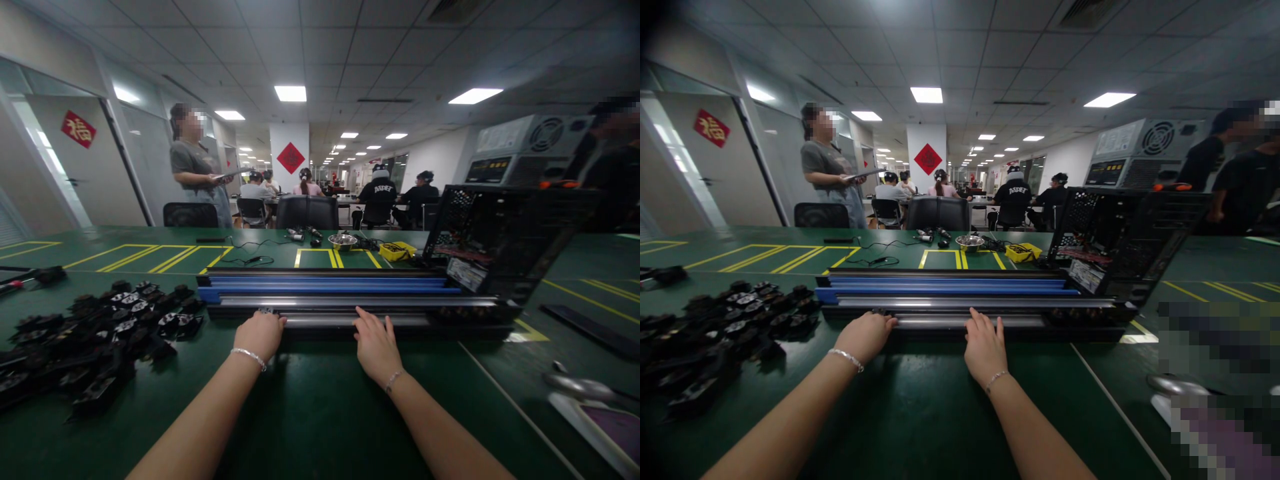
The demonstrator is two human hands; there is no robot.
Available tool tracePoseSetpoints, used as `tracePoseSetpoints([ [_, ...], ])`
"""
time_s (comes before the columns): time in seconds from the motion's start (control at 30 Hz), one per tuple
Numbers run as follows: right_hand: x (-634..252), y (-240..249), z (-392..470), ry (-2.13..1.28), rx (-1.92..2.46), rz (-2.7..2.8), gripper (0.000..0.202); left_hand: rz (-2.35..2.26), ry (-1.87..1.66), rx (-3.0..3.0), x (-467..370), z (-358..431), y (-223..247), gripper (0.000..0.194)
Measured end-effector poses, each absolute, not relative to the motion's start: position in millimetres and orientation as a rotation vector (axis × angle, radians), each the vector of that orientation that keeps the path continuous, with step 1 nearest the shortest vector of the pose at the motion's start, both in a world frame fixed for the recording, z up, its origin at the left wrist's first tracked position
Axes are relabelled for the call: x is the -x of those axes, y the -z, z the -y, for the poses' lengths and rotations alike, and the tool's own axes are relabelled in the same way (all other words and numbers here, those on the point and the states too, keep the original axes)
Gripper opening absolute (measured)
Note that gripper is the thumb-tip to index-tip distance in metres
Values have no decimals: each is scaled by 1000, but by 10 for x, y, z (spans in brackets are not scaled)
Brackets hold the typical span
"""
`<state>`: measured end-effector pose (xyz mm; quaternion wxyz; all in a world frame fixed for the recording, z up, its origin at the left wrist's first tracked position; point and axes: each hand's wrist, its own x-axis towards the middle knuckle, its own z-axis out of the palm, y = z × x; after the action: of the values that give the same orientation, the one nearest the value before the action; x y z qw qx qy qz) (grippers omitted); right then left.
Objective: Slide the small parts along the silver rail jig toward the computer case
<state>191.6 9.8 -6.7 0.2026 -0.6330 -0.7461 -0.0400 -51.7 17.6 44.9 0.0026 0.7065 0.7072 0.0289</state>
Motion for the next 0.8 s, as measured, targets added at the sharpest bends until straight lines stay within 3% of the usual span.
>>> tracePoseSetpoints([
  [0.23, -1919, 72, -101, 134, 1768, 2084, 28, -2194, -21, -2241, 572, -187, -500, 50],
  [0.53, -1926, 90, -111, 153, 1770, 2090, 28, -2083, 90, -2312, 694, -193, -574, 41],
  [0.8, -1913, 62, -96, 131, 1775, 2093, 28, -2238, 64, -2138, 908, -300, -528, 53],
])
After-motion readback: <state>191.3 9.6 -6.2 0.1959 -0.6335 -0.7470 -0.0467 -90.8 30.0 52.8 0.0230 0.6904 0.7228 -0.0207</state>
